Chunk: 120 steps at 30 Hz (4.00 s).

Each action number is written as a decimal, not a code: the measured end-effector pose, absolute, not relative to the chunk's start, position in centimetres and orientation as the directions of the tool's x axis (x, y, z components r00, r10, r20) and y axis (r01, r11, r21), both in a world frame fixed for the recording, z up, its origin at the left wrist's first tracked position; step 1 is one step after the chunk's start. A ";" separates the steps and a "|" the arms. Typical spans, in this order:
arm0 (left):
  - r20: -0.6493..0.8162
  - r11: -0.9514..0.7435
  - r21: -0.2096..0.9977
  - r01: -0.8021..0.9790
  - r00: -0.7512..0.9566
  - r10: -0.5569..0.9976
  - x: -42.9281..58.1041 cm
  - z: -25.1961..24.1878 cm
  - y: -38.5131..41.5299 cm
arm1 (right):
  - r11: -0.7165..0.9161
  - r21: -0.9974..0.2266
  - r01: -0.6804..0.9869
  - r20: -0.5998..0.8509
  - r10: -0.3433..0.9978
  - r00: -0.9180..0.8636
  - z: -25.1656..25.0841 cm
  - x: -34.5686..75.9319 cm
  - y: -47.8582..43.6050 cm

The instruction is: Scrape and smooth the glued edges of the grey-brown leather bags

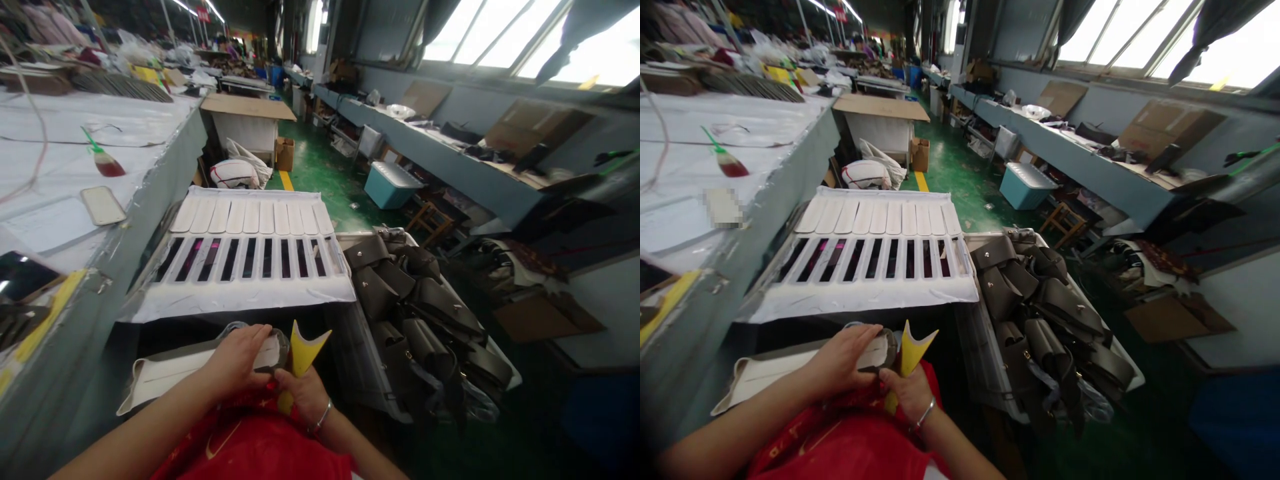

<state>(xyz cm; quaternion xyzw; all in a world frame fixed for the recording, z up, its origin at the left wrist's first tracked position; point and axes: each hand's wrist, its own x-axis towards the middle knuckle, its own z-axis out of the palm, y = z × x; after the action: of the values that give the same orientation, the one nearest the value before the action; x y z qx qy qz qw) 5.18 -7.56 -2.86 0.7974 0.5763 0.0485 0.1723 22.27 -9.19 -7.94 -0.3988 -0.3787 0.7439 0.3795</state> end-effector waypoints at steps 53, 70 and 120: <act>-0.146 -0.296 0.310 0.904 0.353 0.924 4.6 -3.1 -4.5 | -0.316 -0.947 0.058 -0.296 0.786 -0.543 -7.6 24.2 -2.8; -0.210 -0.369 0.321 0.872 0.445 0.871 3.9 -2.9 -6.4 | -0.602 -0.652 0.461 -0.694 0.229 -0.683 -4.0 26.7 -4.1; 0.017 -0.346 0.433 0.832 0.376 0.926 5.7 -2.3 -9.2 | -0.212 -0.966 0.145 -0.254 0.872 -0.419 -4.3 23.5 -6.2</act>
<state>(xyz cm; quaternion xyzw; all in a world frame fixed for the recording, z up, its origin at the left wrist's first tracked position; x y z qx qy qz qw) 5.69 -9.22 -2.30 0.8098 0.5429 0.1310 0.1798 23.53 -6.23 -4.30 -0.4558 -0.5578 0.6312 0.2877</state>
